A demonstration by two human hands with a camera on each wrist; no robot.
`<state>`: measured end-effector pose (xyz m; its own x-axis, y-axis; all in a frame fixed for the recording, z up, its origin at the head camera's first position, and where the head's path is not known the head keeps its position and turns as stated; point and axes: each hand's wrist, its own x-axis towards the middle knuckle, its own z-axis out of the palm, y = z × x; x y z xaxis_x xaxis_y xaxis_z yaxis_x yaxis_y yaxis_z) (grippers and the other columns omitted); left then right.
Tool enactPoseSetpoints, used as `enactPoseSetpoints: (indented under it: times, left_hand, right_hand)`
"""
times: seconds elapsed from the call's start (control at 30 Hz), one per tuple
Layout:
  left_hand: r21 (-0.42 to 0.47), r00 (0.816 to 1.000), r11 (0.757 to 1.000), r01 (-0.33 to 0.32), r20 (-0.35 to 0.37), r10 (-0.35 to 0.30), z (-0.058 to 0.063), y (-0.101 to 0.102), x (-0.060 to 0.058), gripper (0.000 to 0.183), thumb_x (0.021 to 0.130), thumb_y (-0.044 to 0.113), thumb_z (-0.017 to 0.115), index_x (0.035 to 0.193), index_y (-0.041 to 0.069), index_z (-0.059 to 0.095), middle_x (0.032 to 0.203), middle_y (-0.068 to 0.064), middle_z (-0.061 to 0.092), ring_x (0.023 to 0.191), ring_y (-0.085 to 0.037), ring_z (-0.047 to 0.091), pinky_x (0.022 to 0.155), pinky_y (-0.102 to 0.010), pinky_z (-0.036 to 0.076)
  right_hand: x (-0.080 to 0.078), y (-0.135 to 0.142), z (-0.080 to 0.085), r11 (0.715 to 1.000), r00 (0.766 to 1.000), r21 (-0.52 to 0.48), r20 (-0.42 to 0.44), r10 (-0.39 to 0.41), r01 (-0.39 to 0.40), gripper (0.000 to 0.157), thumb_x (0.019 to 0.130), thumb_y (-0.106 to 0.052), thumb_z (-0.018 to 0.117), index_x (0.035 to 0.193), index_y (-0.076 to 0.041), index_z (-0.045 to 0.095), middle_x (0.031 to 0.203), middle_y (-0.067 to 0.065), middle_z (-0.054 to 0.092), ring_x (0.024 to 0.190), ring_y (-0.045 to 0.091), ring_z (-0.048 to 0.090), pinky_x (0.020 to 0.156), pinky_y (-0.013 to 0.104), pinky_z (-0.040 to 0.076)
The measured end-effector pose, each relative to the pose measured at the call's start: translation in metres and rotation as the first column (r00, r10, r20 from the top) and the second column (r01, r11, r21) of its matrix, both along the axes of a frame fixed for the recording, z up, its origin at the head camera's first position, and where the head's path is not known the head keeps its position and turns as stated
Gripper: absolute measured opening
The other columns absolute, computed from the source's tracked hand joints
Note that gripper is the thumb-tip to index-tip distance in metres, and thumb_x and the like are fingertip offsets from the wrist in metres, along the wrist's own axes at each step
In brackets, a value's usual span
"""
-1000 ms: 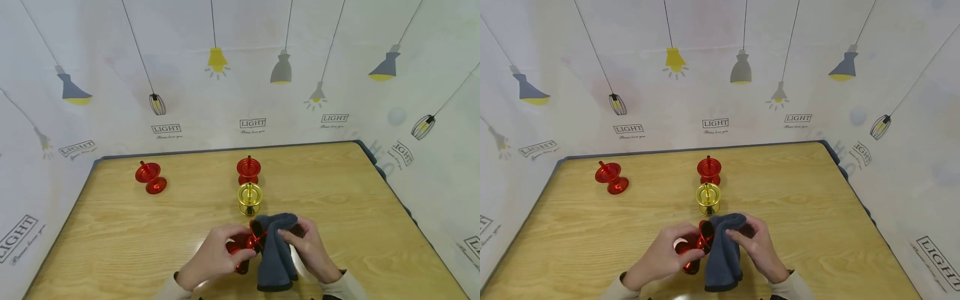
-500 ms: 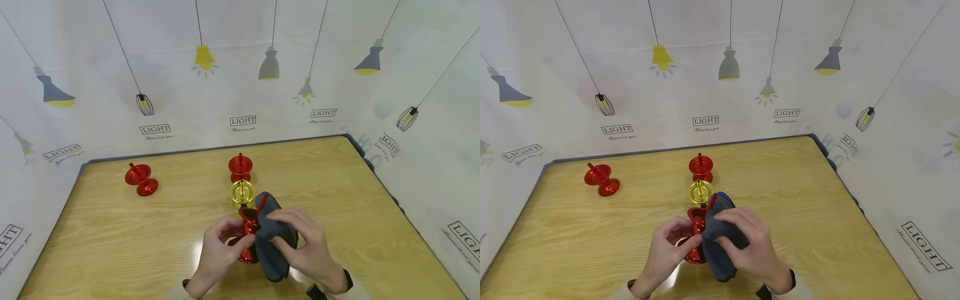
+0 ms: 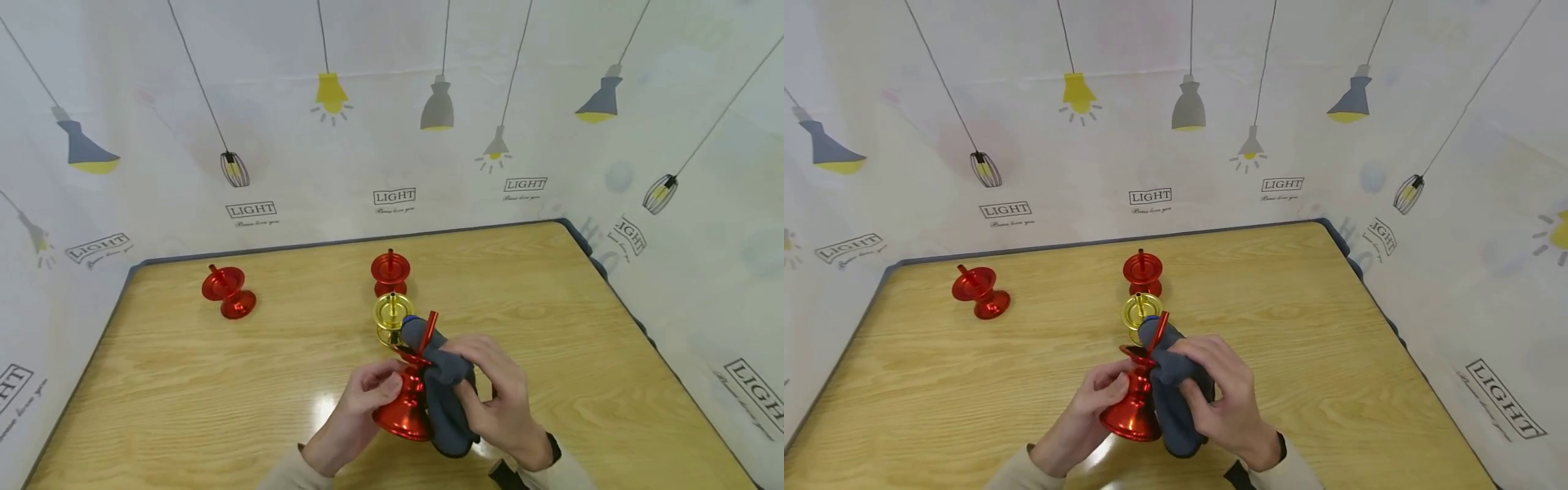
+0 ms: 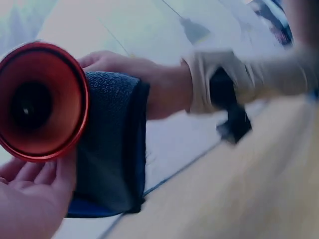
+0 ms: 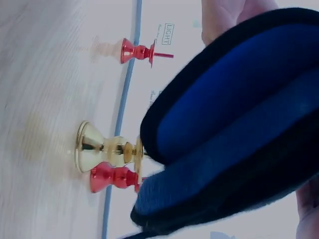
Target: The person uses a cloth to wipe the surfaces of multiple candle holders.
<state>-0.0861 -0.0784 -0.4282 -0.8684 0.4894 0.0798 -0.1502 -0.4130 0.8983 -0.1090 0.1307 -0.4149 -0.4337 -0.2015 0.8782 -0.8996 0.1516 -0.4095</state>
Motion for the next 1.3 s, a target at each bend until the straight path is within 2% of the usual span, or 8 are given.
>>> enactPoseSetpoints:
  times: [0.2, 0.33, 0.6, 0.77, 0.87, 0.97, 1.1, 1.3]
  left_hand:
    - [-0.389, 0.944, 0.875, -0.289, -0.269, 0.193, 0.007, 0.001, -0.001, 0.028, 0.094, 0.018, 0.073, 0.116, 0.001, 0.07, 0.102, -0.008, 0.073, 0.089, -0.011, 0.069, 0.083, -0.026, 0.059]
    - [-0.464, 0.942, 0.826, -0.321, -0.246, 0.228, 0.009, 0.0, -0.004, 0.031, 0.086, 0.02, 0.083, 0.113, 0.008, 0.072, 0.103, -0.01, 0.074, 0.086, -0.013, 0.072, 0.08, -0.029, 0.061]
    - [-0.106, 0.999, 0.994, -0.025, 0.033, 0.029, 0.001, -0.007, -0.01, 0.036, 0.095, 0.024, 0.072, 0.119, -0.003, 0.067, 0.103, 0.001, 0.074, 0.093, -0.009, 0.071, 0.084, -0.026, 0.058]
    - [0.034, 0.981, 0.989, 0.143, 0.126, -0.146, -0.003, -0.008, -0.012, 0.03, 0.101, 0.025, 0.061, 0.123, 0.006, 0.067, 0.108, 0.004, 0.074, 0.098, -0.008, 0.07, 0.088, -0.027, 0.057]
    - [-0.159, 0.999, 0.987, 0.032, 0.027, -0.028, -0.002, -0.005, -0.012, 0.038, 0.099, 0.026, 0.066, 0.122, -0.004, 0.066, 0.107, -0.003, 0.073, 0.096, -0.008, 0.069, 0.087, -0.024, 0.057]
    - [-0.363, 0.99, 0.923, -0.129, -0.092, 0.102, 0.002, 0.0, -0.011, 0.045, 0.094, 0.026, 0.075, 0.12, -0.008, 0.065, 0.105, -0.011, 0.072, 0.093, -0.009, 0.07, 0.085, -0.023, 0.057]
    - [-0.419, 0.979, 0.886, -0.2, -0.119, 0.164, 0.004, 0.003, -0.011, 0.039, 0.089, 0.022, 0.08, 0.117, -0.003, 0.069, 0.103, -0.012, 0.072, 0.09, -0.012, 0.071, 0.083, -0.025, 0.059]
    - [-0.15, 1.0, 0.989, 0.012, 0.013, -0.01, -0.005, -0.002, -0.012, 0.038, 0.097, 0.029, 0.071, 0.123, 0.002, 0.069, 0.106, 0.003, 0.074, 0.096, -0.008, 0.07, 0.085, -0.025, 0.057]
  right_hand:
    - [-0.006, -0.001, -0.006, 0.996, 0.997, 0.045, 0.006, -0.083, 0.082, 0.027, 0.101, -0.021, 0.063, 0.107, 0.005, 0.071, 0.097, 0.016, 0.071, 0.092, 0.024, 0.065, 0.094, 0.021, 0.05]
    - [-0.008, -0.004, -0.007, 0.992, 0.994, 0.077, -0.043, -0.102, 0.105, 0.026, 0.101, -0.02, 0.064, 0.105, 0.005, 0.071, 0.097, 0.016, 0.072, 0.09, 0.028, 0.066, 0.096, 0.022, 0.05]
    - [-0.007, -0.004, -0.008, 0.999, 1.0, -0.035, 0.028, 0.012, -0.011, 0.024, 0.097, -0.014, 0.069, 0.107, 0.008, 0.069, 0.099, 0.018, 0.071, 0.096, 0.023, 0.067, 0.095, 0.024, 0.051]
    - [-0.007, -0.002, -0.011, 0.994, 0.992, -0.096, 0.104, 0.066, -0.056, 0.023, 0.096, -0.009, 0.07, 0.109, 0.009, 0.068, 0.101, 0.018, 0.07, 0.099, 0.019, 0.066, 0.094, 0.024, 0.052]
    - [-0.008, 0.002, -0.011, 0.999, 0.996, -0.036, 0.09, -0.002, 0.006, 0.023, 0.098, -0.014, 0.068, 0.109, 0.006, 0.069, 0.1, 0.017, 0.071, 0.097, 0.02, 0.067, 0.094, 0.022, 0.052]
    - [-0.008, 0.005, -0.009, 0.996, 0.996, 0.044, 0.029, -0.084, 0.083, 0.025, 0.1, -0.019, 0.065, 0.107, 0.005, 0.071, 0.099, 0.017, 0.071, 0.094, 0.024, 0.066, 0.096, 0.021, 0.05]
    - [-0.008, 0.001, -0.004, 0.987, 0.99, 0.084, -0.063, -0.129, 0.134, 0.027, 0.101, -0.021, 0.064, 0.105, 0.006, 0.071, 0.097, 0.017, 0.072, 0.091, 0.028, 0.066, 0.097, 0.023, 0.05]
    - [-0.004, 0.0, -0.006, 0.999, 0.998, -0.001, -0.03, -0.049, 0.049, 0.025, 0.098, -0.017, 0.068, 0.107, 0.006, 0.07, 0.099, 0.018, 0.071, 0.093, 0.026, 0.066, 0.094, 0.024, 0.052]
